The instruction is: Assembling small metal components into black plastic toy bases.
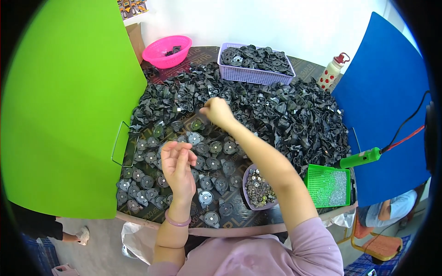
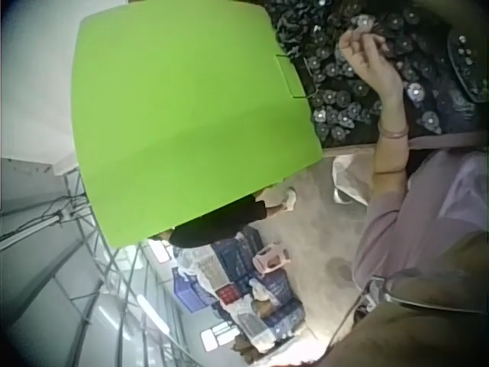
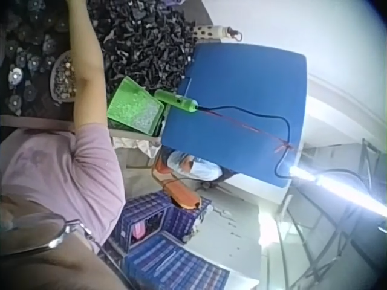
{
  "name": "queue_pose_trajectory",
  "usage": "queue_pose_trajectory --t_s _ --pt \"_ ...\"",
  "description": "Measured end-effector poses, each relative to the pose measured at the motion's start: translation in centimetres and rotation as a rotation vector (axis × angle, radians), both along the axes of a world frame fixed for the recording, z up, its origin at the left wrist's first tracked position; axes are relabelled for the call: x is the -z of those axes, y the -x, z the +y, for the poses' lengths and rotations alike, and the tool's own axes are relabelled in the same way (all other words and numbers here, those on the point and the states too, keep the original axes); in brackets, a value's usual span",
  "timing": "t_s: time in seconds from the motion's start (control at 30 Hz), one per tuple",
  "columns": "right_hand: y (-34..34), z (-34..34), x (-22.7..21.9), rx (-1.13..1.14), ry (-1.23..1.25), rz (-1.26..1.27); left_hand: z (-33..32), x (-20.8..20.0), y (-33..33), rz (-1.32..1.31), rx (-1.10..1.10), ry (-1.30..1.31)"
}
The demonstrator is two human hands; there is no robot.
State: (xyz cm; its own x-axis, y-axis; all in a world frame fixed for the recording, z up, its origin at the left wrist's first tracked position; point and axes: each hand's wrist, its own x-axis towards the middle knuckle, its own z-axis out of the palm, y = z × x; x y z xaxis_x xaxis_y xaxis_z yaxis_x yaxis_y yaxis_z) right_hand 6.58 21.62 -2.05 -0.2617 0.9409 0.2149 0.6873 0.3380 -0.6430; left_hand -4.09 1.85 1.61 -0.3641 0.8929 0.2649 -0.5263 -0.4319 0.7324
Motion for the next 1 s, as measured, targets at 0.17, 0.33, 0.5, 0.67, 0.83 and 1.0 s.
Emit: queue_pose_trajectory --t_s 0.17,0.33,0.5,0.67,0.83,1.0 --pt "-5.9 1.9 -1.2 -0.059 -0.134 0.036 0.6 -0.4 1.6 -0.082 -0.14 -0.084" --pt "-3.9 -1.6 -2.1 -0.389 -0.067 -0.16 0.2 -0.5 2.2 -0.087 -0.17 -0.083" --pt "-1.4 -2.5 -1.1 -0.354 0.026 -0.319 0.5 -0.1 1.8 -0.024 -0.14 -0.076" --pt "-1.7 -1.5 -1.1 -0.351 0.034 -0.357 0.6 -0.1 2.0 -0.061 -0.12 -0.02" --pt "-3.0 -0.5 -0.3 -0.227 -0.178 -0.16 0.6 -0.1 2.1 -0.087 -0.077 -0.028" --pt "-2.8 -1.7 -0.9 -0.474 0.061 -0.333 0.7 0.0 2.2 -0.106 -0.088 -0.027"
